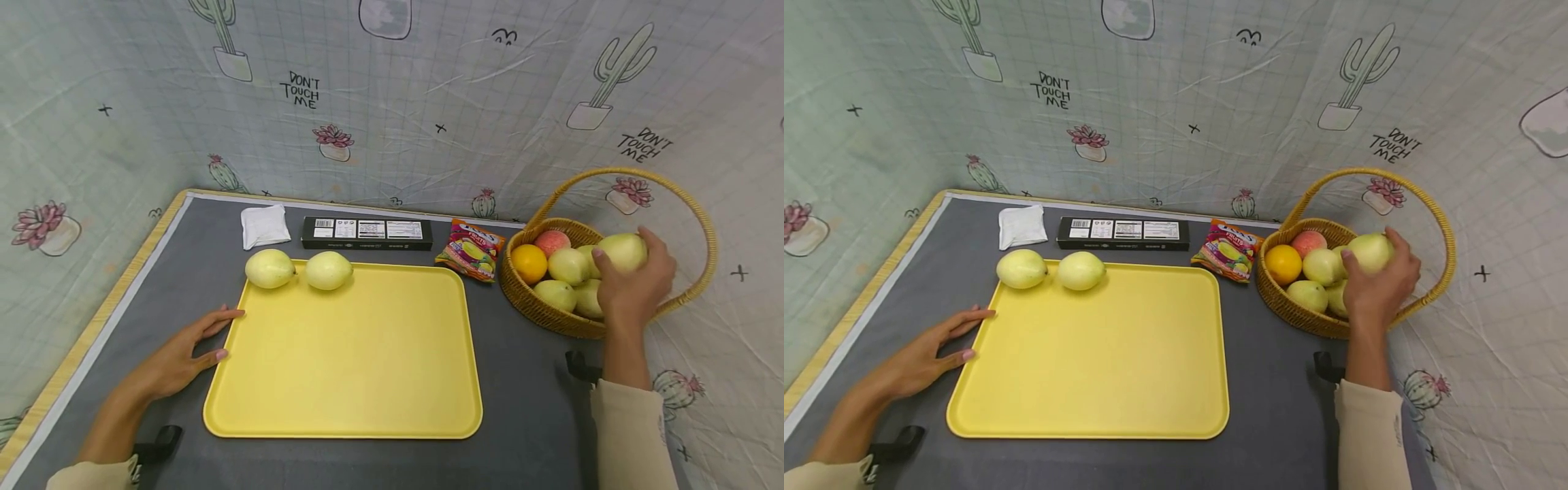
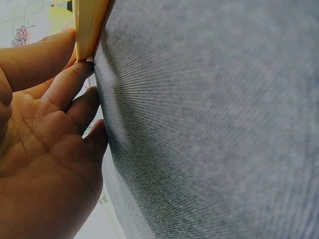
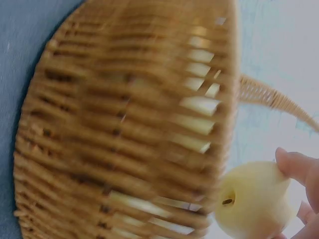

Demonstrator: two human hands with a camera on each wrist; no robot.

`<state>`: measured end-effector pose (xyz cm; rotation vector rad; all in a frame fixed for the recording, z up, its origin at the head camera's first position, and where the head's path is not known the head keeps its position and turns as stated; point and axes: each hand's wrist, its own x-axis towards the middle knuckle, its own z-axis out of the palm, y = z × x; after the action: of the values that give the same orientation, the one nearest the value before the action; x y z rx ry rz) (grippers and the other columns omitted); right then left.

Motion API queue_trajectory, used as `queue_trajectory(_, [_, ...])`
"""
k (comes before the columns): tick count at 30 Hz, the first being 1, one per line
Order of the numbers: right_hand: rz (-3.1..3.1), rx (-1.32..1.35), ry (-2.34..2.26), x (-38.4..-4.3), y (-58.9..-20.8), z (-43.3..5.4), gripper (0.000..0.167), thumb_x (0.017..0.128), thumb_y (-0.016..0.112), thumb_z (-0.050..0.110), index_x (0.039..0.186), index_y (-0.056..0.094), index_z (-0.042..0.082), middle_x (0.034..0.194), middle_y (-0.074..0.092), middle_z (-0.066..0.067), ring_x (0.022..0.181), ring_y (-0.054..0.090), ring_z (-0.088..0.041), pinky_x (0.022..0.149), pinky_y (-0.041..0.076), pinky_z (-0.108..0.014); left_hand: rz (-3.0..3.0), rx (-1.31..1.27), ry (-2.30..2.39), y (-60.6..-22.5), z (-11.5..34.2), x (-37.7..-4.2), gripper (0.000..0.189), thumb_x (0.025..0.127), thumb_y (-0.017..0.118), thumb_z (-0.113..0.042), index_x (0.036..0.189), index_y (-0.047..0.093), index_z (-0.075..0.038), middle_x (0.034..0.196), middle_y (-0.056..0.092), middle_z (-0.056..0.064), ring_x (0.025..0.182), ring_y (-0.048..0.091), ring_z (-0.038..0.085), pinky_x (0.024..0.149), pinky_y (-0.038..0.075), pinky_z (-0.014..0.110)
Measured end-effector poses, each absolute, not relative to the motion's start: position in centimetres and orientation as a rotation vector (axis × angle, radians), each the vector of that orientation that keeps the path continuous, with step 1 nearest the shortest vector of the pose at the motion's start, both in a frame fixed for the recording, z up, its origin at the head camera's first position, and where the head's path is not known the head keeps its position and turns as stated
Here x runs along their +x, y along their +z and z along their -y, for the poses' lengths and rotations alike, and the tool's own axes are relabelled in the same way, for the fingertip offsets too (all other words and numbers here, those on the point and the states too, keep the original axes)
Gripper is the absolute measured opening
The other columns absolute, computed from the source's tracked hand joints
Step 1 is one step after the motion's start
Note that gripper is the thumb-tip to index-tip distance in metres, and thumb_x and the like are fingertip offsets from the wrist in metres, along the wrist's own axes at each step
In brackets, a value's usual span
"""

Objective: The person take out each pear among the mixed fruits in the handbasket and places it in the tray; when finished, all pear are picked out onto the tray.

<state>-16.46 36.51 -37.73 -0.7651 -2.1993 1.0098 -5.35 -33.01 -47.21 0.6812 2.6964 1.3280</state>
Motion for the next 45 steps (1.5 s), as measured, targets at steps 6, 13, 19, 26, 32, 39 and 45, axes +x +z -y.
queue_trajectory(6, [2.174, -0.583, 1.015, -15.6, -36.9, -34.1, 0.066, 0.086, 0.088, 0.033, 0.146, 0.061, 0.045, 0.146, 0.058, 0.0, 0.126, 0.049, -0.01, 0.108, 0.04, -0.031, -2.698, 0.676, 1.329, -47.2, 33.0, -5.3, 0.066, 0.094, 0.075, 0.002, 0.154, 0.049, -0.003, 0.157, 0.038, -0.035, 0.149, 0.017, -0.023, 0.109, 0.016, -0.003])
queue_trajectory(13, [2.164, -0.432, 1.031, -15.0, -35.8, -31.6, 0.067, 0.084, 0.092, 0.03, 0.144, 0.063, 0.044, 0.14, 0.061, 0.004, 0.116, 0.046, 0.004, 0.098, 0.041, -0.023, -2.689, 0.638, 1.324, -47.2, 33.1, -5.3, 0.067, 0.094, 0.075, 0.0, 0.156, 0.048, -0.005, 0.157, 0.036, -0.036, 0.148, 0.015, -0.025, 0.108, 0.015, -0.004])
queue_trajectory(19, [2.165, -0.275, 1.084, -14.5, -35.0, -29.2, 0.067, 0.084, 0.093, 0.025, 0.144, 0.065, 0.035, 0.135, 0.061, 0.004, 0.119, 0.052, 0.0, 0.1, 0.048, -0.022, -2.687, 0.625, 1.32, -47.2, 33.2, -5.3, 0.067, 0.095, 0.075, -0.001, 0.156, 0.048, -0.006, 0.157, 0.036, -0.037, 0.148, 0.015, -0.025, 0.107, 0.015, -0.004])
queue_trajectory(26, [2.159, -0.058, 1.135, -14.7, -34.8, -26.5, 0.069, 0.082, 0.094, 0.014, 0.144, 0.066, 0.021, 0.141, 0.064, -0.003, 0.126, 0.061, -0.011, 0.101, 0.051, -0.02, -2.69, 0.601, 1.306, -47.0, 33.1, -5.2, 0.066, 0.096, 0.074, -0.003, 0.156, 0.048, -0.008, 0.158, 0.035, -0.035, 0.147, 0.015, -0.026, 0.106, 0.015, -0.004])
queue_trajectory(32, [2.215, 0.063, 1.176, -15.0, -35.1, -24.1, 0.07, 0.083, 0.093, 0.012, 0.147, 0.063, 0.016, 0.143, 0.062, -0.005, 0.128, 0.061, -0.02, 0.099, 0.048, -0.018, -2.699, 0.592, 1.288, -47.0, 33.2, -5.1, 0.067, 0.095, 0.075, -0.003, 0.157, 0.048, -0.009, 0.157, 0.034, -0.037, 0.147, 0.014, -0.026, 0.106, 0.014, -0.005])
queue_trajectory(39, [2.282, 0.24, 1.18, -15.5, -35.8, -21.3, 0.072, 0.082, 0.094, 0.01, 0.146, 0.06, 0.007, 0.142, 0.063, -0.014, 0.124, 0.063, -0.028, 0.095, 0.048, -0.022, -2.692, 0.601, 1.298, -46.9, 33.2, -5.1, 0.066, 0.096, 0.074, -0.003, 0.156, 0.047, -0.007, 0.158, 0.035, -0.035, 0.147, 0.014, -0.026, 0.107, 0.015, -0.004])
queue_trajectory(45, [2.375, 0.331, 1.184, -15.9, -36.4, -18.9, 0.073, 0.08, 0.095, 0.014, 0.143, 0.059, 0.008, 0.139, 0.064, -0.013, 0.116, 0.064, -0.027, 0.09, 0.053, -0.04, -2.69, 0.555, 1.27, -46.9, 33.2, -5.1, 0.067, 0.097, 0.074, -0.007, 0.158, 0.046, -0.011, 0.165, 0.042, -0.008, 0.147, 0.013, -0.026, 0.106, 0.014, -0.005])
